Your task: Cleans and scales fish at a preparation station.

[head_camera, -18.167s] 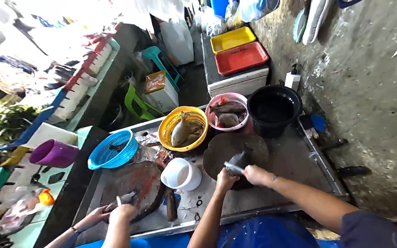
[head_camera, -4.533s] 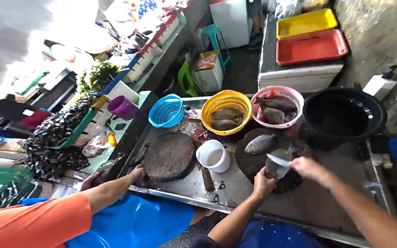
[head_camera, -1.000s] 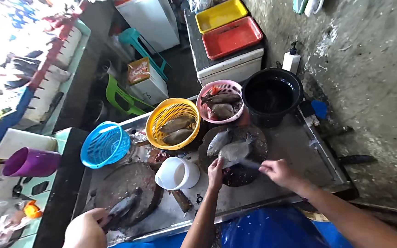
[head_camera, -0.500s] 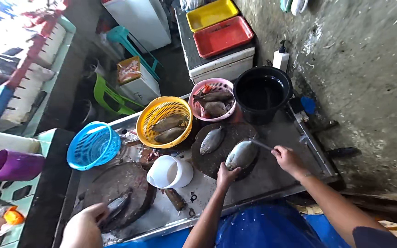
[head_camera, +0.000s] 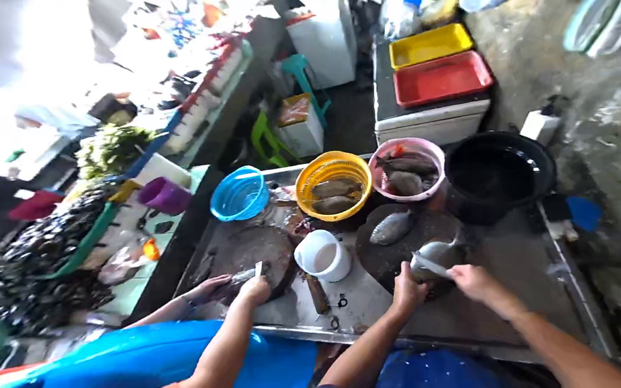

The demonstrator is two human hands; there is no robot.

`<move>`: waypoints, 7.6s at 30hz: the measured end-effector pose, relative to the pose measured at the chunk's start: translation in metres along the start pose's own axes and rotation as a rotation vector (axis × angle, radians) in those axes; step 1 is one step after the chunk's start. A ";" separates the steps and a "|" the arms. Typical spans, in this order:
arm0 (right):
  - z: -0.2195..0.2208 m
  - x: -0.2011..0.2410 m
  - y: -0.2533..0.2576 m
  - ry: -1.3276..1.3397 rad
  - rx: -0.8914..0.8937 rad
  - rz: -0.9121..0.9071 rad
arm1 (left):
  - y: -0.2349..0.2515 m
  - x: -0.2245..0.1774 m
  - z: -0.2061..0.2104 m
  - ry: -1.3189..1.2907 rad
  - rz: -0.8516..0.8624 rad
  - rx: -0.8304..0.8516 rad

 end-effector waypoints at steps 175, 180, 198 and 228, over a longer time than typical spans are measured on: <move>-0.014 -0.008 -0.028 -0.025 0.137 -0.177 | 0.085 -0.035 -0.045 0.793 0.240 0.299; -0.108 -0.047 -0.001 0.153 -0.316 0.006 | 0.063 0.003 -0.024 -0.325 -0.060 0.323; -0.047 0.027 0.036 0.008 -0.122 0.062 | 0.042 0.014 -0.014 -0.238 -0.042 0.035; -0.020 -0.103 -0.031 0.436 -0.193 -0.053 | 0.048 0.011 -0.073 -0.903 -0.053 0.057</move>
Point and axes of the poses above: each hand's wrist, its own y-axis towards the middle knuckle, its own z-axis out of the palm, x = y × z, the point moved 8 cm from there along y, towards the middle knuckle, and after that the axes turned 13 degrees about x, right-handed, at the moved point
